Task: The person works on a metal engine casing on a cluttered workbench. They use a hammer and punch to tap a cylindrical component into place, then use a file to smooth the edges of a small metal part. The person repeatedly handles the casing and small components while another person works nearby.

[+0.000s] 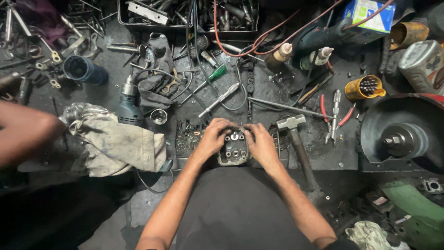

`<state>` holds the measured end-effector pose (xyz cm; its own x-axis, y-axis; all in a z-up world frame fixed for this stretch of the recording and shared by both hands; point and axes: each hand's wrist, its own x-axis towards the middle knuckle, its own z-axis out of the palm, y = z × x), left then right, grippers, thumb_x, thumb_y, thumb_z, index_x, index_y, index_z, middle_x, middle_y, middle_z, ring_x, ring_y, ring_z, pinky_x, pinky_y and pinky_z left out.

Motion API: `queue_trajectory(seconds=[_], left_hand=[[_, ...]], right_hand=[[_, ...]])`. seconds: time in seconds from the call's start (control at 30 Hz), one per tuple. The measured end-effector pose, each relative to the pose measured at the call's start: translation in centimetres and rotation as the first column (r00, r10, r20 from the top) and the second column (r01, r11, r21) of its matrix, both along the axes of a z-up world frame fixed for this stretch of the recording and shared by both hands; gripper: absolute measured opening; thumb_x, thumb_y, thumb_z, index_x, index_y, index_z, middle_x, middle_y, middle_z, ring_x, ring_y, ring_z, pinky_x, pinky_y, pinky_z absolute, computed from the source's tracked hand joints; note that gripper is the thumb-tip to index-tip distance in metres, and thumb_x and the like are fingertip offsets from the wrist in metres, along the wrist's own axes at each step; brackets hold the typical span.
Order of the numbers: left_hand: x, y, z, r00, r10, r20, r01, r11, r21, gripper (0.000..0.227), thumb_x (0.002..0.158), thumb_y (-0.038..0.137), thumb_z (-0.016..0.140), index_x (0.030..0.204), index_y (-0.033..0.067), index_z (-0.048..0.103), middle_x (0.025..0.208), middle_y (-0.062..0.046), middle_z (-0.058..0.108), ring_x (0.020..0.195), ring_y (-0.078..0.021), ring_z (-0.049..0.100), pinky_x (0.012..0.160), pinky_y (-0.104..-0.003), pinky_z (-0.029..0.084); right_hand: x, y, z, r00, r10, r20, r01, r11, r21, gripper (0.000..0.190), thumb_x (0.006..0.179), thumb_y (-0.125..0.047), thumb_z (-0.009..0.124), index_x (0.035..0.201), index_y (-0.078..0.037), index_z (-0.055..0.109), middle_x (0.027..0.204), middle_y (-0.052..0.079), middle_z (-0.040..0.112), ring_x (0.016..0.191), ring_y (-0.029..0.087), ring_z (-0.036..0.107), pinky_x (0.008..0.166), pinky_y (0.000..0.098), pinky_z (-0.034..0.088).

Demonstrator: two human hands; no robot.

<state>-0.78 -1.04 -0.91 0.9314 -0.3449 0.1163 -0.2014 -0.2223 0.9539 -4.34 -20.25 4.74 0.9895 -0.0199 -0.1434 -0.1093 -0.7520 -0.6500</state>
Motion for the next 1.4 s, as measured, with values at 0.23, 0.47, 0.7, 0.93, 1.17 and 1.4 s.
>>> queue_trajectory(seconds=[0.23,0.47,0.7,0.93,1.17,1.4], left_hand=[[0.0,-0.5,-0.1,1.000,0.016,-0.017,-0.016,0.999,-0.036,0.029,0.086,-0.004,0.068,0.111,0.0082,0.075,0.113,-0.009,0.074,0.117,-0.0301,0.063,0.102,-0.040,0.052],[-0.1,-0.7,0.9,0.997,0.039,-0.061,-0.041,0.999,-0.023,0.028,0.086,-0.006,0.066,0.109,0.0064,0.075,0.112,-0.010,0.075,0.116,-0.0302,0.063,0.101,-0.039,0.052],[0.3,-0.3,1.4,0.995,0.017,-0.095,-0.019,1.000,-0.014,0.027,0.087,-0.005,0.067,0.111,0.0057,0.073,0.111,-0.010,0.072,0.115,-0.0289,0.064,0.099,-0.039,0.052],[0.2,-0.5,0.9,0.997,0.048,-0.057,-0.049,0.999,-0.009,0.026,0.086,-0.006,0.065,0.109,0.0037,0.072,0.109,-0.010,0.072,0.114,-0.0290,0.065,0.098,-0.039,0.053],[0.1,-0.1,1.1,0.993,0.040,-0.111,-0.040,0.999,0.001,0.023,0.088,-0.004,0.067,0.108,0.0044,0.072,0.108,-0.009,0.073,0.114,-0.0286,0.065,0.098,-0.039,0.052],[0.5,0.3,2.0,0.997,-0.008,-0.072,0.005,0.999,-0.046,0.024,0.089,-0.002,0.066,0.112,0.0031,0.071,0.116,-0.011,0.070,0.120,-0.0293,0.062,0.103,-0.040,0.049]], right_hand=[[-0.3,-0.4,-0.7,0.998,0.005,0.061,-0.007,1.000,0.030,0.023,0.097,-0.014,0.064,0.118,-0.005,0.069,0.112,0.017,0.067,0.106,0.038,0.066,0.090,0.0437,0.052],[-0.3,-0.5,-0.8,0.999,-0.029,0.021,0.027,0.996,0.080,0.024,0.097,-0.015,0.064,0.118,-0.005,0.069,0.111,0.015,0.066,0.105,0.035,0.067,0.088,0.0412,0.053],[-0.3,-0.3,-1.4,0.997,-0.075,-0.031,0.077,0.992,0.101,0.024,0.097,-0.014,0.065,0.118,-0.005,0.069,0.108,0.014,0.065,0.096,0.032,0.069,0.080,0.0388,0.055],[-0.6,0.3,-1.6,0.992,-0.124,0.015,0.118,0.968,0.220,0.022,0.099,-0.013,0.064,0.118,-0.005,0.070,0.104,0.013,0.064,0.092,0.027,0.072,0.077,0.0344,0.060],[-0.5,0.6,-0.8,0.994,-0.110,-0.008,0.110,0.975,0.192,0.022,0.099,-0.012,0.063,0.119,-0.005,0.070,0.104,0.013,0.064,0.092,0.027,0.071,0.077,0.0344,0.058],[-0.5,0.3,-1.5,0.989,-0.018,0.149,0.008,0.998,0.063,0.020,0.099,-0.010,0.066,0.118,-0.005,0.068,0.111,0.012,0.067,0.104,0.030,0.068,0.087,0.0374,0.053]])
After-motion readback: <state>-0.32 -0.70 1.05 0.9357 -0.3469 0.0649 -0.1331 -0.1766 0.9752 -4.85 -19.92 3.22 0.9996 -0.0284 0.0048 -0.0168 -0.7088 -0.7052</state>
